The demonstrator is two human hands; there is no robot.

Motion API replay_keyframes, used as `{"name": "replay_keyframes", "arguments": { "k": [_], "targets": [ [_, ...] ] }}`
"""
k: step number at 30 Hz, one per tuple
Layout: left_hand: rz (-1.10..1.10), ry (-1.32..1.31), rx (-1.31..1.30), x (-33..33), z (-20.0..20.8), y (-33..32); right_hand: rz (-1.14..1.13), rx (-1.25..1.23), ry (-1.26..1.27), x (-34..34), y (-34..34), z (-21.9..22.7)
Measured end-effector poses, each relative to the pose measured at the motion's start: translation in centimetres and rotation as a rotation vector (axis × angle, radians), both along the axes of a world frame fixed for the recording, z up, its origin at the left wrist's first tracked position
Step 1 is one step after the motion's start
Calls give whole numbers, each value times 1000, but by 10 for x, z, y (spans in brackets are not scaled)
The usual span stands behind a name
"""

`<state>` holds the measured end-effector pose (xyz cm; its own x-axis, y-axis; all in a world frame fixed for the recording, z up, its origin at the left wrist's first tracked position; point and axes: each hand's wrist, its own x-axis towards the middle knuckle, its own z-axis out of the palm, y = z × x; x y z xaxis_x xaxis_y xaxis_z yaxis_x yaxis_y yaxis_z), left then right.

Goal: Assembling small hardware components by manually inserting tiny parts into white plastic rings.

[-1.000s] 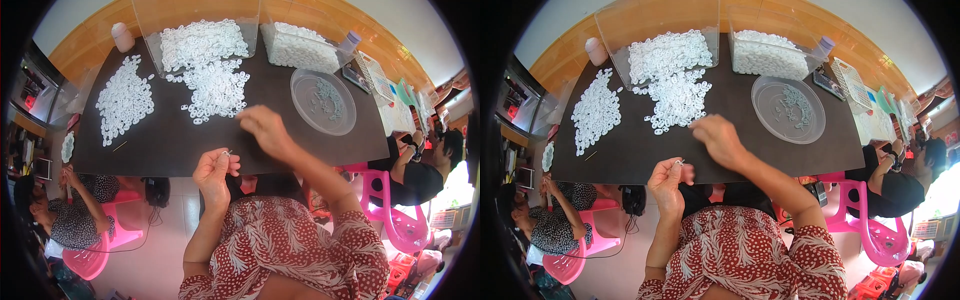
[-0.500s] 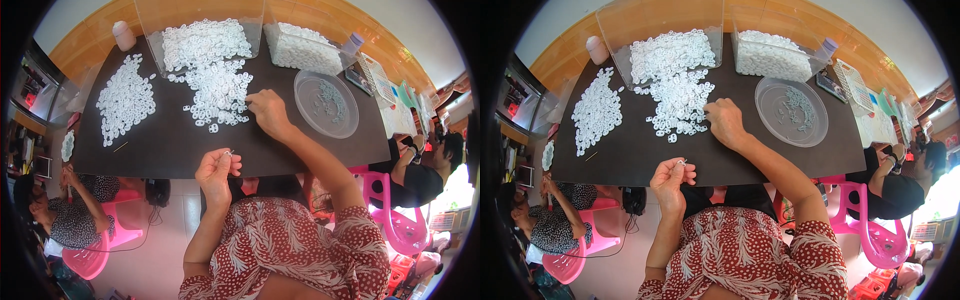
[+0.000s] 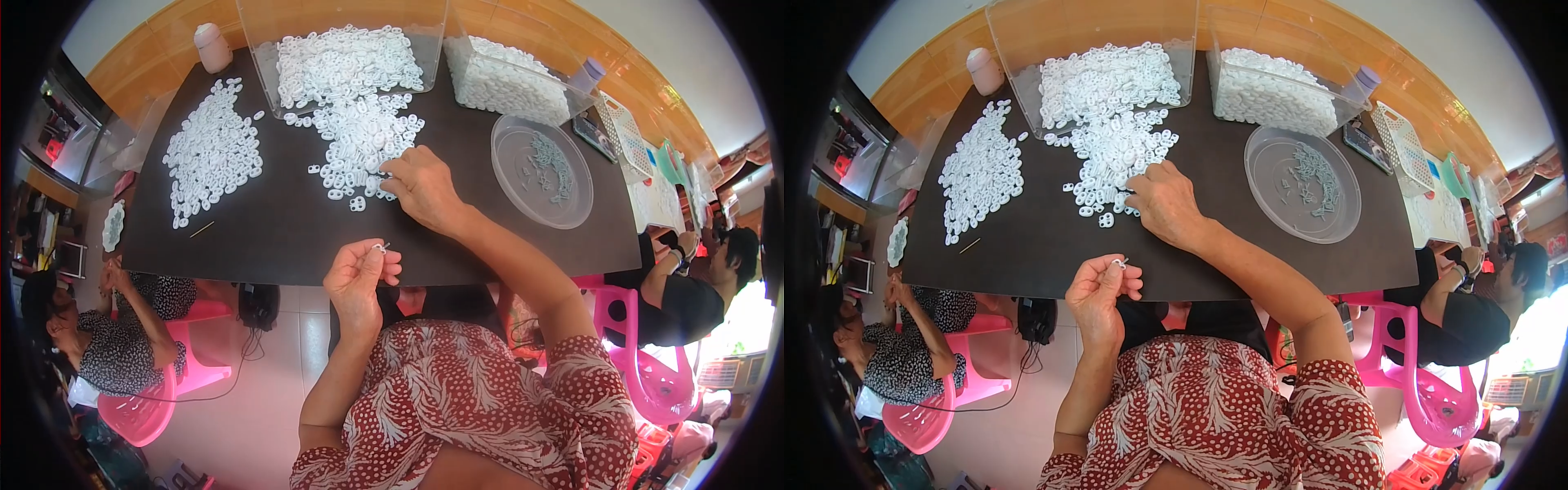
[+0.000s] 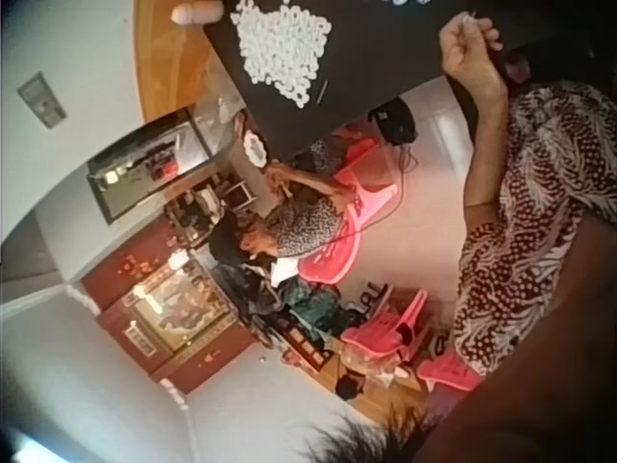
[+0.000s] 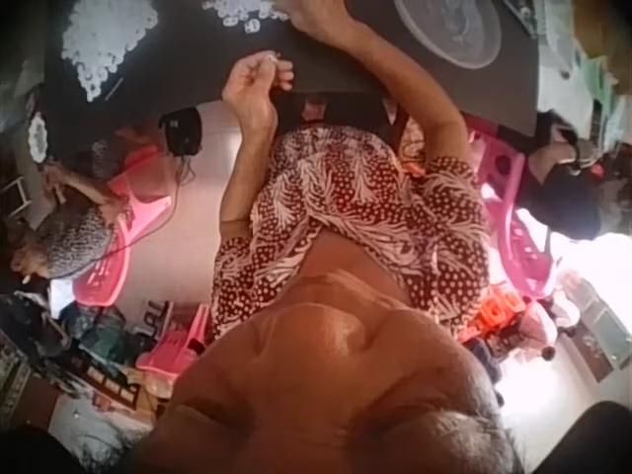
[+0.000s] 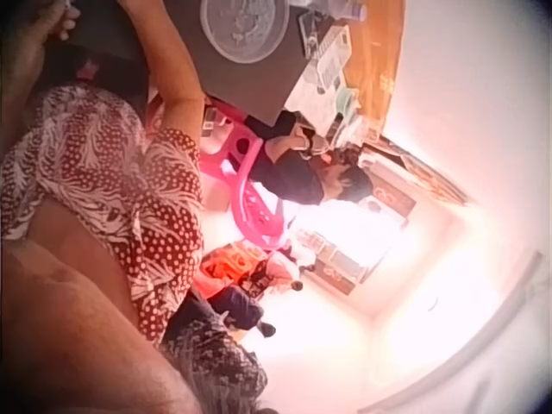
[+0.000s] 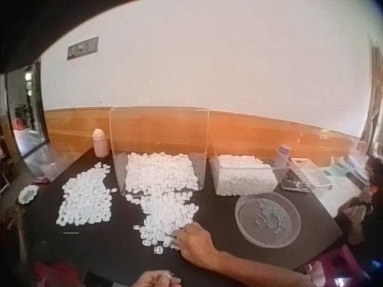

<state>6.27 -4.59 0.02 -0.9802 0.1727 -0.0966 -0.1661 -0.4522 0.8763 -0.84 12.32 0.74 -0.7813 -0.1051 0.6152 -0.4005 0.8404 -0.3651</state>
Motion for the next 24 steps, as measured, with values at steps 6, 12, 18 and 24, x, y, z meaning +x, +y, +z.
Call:
{"name": "replay_keyframes", "arguments": {
  "k": [6, 12, 18, 24],
  "targets": [
    [3, 10, 4, 2, -1, -2, -15, 107, 4, -7, -14, 0],
    [4, 7, 24, 3, -3, -2, -29, 74, -39, -12, -19, -5],
    [-1, 6, 36, 3, -2, -3, 22, -92, -116, -9, -15, -2],
    [-6, -3, 55, 3, -3, -3, 19, -437, -374, -6, 1, 3]
  ]
}}
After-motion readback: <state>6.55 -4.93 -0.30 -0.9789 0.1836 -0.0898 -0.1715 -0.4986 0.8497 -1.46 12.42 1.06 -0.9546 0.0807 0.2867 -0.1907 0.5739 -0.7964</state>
